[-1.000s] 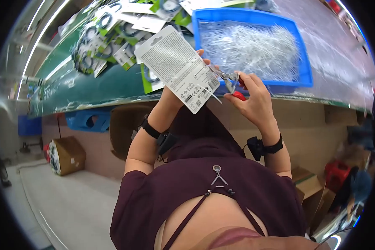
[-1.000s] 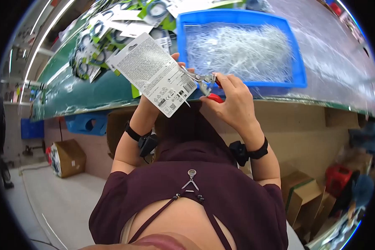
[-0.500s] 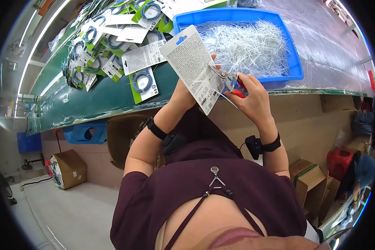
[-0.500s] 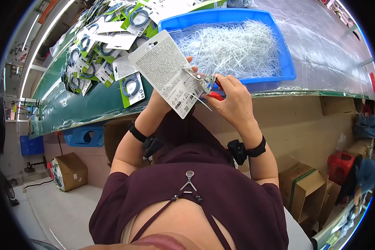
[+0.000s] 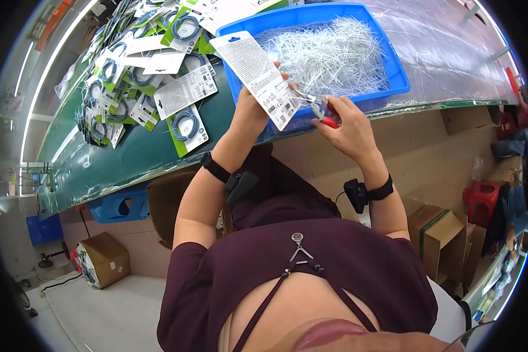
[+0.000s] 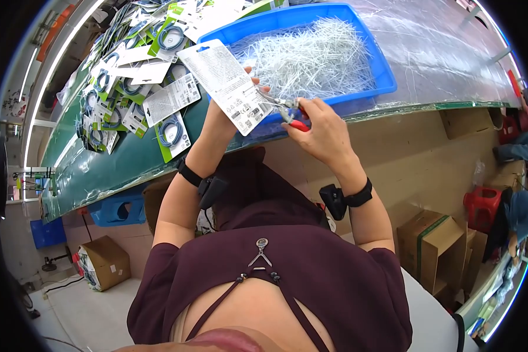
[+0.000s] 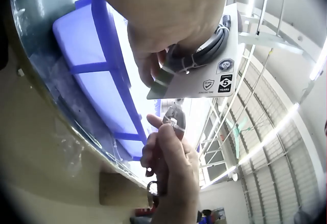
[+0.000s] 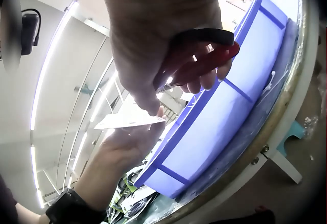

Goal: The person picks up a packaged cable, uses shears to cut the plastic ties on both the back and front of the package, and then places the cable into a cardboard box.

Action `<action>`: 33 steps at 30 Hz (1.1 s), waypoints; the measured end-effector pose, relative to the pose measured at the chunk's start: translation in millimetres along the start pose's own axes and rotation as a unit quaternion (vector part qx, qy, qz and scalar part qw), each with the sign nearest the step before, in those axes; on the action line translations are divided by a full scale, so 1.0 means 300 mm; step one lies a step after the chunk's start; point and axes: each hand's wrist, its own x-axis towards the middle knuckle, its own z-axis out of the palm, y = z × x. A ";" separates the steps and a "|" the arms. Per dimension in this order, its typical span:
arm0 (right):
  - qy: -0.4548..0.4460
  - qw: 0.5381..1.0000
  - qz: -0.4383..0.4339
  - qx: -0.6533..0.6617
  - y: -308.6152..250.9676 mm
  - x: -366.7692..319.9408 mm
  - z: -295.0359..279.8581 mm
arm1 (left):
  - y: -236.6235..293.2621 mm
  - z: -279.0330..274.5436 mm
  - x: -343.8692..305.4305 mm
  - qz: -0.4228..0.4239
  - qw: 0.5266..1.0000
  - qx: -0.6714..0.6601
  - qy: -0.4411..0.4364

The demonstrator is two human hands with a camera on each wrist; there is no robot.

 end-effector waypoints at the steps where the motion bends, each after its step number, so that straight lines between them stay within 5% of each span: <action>1: 0.029 0.999 -0.018 -0.017 -0.008 -0.003 -0.009 | 0.007 0.003 0.004 0.003 1.000 0.000 0.002; 21: -0.015 0.999 0.002 0.033 -0.018 -0.040 0.013 | -0.020 0.051 0.002 0.014 0.999 -0.040 -0.008; 33: -0.026 0.994 -0.015 0.104 -0.081 -0.019 -0.019 | -0.039 0.064 -0.012 0.127 0.979 0.161 0.018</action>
